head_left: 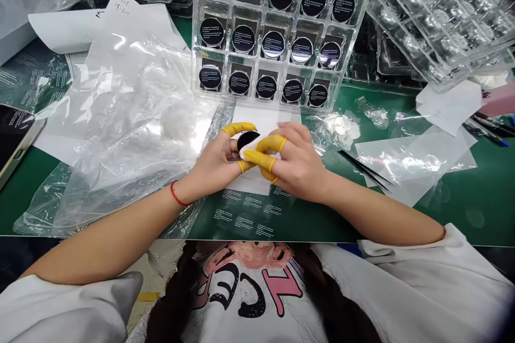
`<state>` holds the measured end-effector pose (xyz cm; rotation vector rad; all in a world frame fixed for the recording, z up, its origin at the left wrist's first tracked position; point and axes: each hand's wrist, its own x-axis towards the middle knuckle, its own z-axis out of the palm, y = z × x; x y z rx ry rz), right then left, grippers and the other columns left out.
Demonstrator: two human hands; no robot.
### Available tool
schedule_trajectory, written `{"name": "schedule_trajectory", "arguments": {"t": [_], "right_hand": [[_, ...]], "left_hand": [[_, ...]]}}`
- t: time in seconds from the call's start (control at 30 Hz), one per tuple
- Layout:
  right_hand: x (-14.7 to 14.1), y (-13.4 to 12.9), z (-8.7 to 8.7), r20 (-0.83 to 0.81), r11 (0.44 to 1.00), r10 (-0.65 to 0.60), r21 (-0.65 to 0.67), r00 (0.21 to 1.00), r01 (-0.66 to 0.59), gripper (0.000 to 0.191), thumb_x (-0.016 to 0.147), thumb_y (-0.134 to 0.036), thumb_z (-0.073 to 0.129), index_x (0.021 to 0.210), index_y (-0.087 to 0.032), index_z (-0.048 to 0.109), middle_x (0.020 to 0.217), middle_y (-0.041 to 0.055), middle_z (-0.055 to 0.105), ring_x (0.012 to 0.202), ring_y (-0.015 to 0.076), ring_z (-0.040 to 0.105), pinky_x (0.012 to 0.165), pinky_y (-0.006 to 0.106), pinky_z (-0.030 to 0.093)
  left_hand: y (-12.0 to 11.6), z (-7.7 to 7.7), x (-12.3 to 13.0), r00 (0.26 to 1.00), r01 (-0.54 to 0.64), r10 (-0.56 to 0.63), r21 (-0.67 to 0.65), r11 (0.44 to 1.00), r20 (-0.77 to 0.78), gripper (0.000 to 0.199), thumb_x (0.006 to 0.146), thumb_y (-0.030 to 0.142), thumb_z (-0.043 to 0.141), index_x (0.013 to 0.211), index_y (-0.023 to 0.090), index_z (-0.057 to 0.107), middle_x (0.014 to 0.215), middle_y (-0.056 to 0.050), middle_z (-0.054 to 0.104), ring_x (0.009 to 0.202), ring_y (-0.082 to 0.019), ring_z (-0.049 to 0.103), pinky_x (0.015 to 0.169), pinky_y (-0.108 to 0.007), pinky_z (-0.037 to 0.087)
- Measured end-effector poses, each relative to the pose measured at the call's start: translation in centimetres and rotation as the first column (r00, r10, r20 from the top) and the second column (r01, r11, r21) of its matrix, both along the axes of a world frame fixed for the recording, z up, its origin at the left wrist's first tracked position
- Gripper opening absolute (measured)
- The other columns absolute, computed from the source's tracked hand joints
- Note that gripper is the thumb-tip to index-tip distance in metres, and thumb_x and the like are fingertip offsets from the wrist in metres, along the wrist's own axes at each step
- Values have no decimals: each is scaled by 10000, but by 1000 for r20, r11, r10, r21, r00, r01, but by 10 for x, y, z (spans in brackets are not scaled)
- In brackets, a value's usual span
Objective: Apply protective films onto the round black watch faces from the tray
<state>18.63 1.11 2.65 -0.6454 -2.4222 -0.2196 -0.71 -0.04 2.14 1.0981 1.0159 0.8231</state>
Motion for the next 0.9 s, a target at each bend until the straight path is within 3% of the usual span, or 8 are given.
{"name": "schedule_trajectory", "arguments": {"t": [0.17, 0.27, 0.4, 0.5, 0.6, 0.77, 0.9], "right_hand": [[2, 12, -2, -42, 995, -91, -48, 995, 89, 200, 966, -241, 521, 1091, -271, 674, 994, 59, 661, 993, 214, 521, 875, 438, 431], [-4, 10, -2, 15, 999, -27, -24, 1000, 28, 225, 982, -236, 478, 1065, -292, 680, 993, 36, 663, 1031, 200, 527, 943, 442, 438], [-1, 6, 3, 31, 996, 75, 44, 997, -76, 182, 958, -217, 527, 965, -303, 687, 929, -9, 667, 1003, 165, 537, 1061, 403, 424], [13, 12, 4, 39, 993, 108, -41, 993, -107, 179, 948, -255, 550, 997, -360, 686, 943, -21, 662, 1017, 162, 550, 1090, 434, 392], [26, 23, 4, 67, 981, 56, -191, 996, -42, 190, 938, -299, 553, 1017, -405, 689, 937, -11, 654, 1025, 189, 565, 1093, 513, 362], [23, 31, 4, -5, 955, -149, -261, 989, 143, 257, 958, -303, 493, 1078, -400, 699, 926, 31, 636, 975, 218, 569, 1050, 586, 374], [9, 22, 8, 19, 955, -93, -281, 995, 95, 255, 966, -310, 484, 1093, -393, 689, 967, 34, 636, 1025, 225, 557, 1059, 574, 377]], "left_hand": [[-1, -3, 2, 1000, 8, -8, -2, 1000, 30, 624, 676, 293, 858, 1175, 214, 494, 851, 22, 691, 746, -139, 683, 700, -262, 540], [-1, -6, 2, 999, 18, -19, 29, 999, 47, 634, 643, 236, 875, 1159, 209, 507, 873, 21, 689, 747, -132, 677, 667, -238, 527], [0, -4, 0, 1000, -1, 0, 34, 999, 25, 649, 619, 221, 887, 1155, 197, 523, 742, 48, 655, 670, -116, 652, 612, -215, 502], [1, -2, -2, 999, -32, 31, 27, 999, 44, 664, 605, 237, 899, 1158, 201, 534, 785, 39, 679, 715, -126, 681, 665, -228, 533], [0, 2, -2, 997, -58, 58, 11, 998, 49, 637, 634, 272, 888, 1161, 214, 534, 806, 35, 698, 696, -126, 688, 682, -252, 548], [-2, 5, 0, 998, -16, 18, -33, 999, 61, 629, 659, 280, 877, 1167, 216, 513, 799, 25, 719, 775, -176, 735, 775, -320, 576], [-2, -1, 0, 998, 36, -37, 24, 999, 50, 599, 680, 244, 863, 1168, 218, 516, 872, 20, 727, 806, -160, 733, 770, -288, 570]]}}
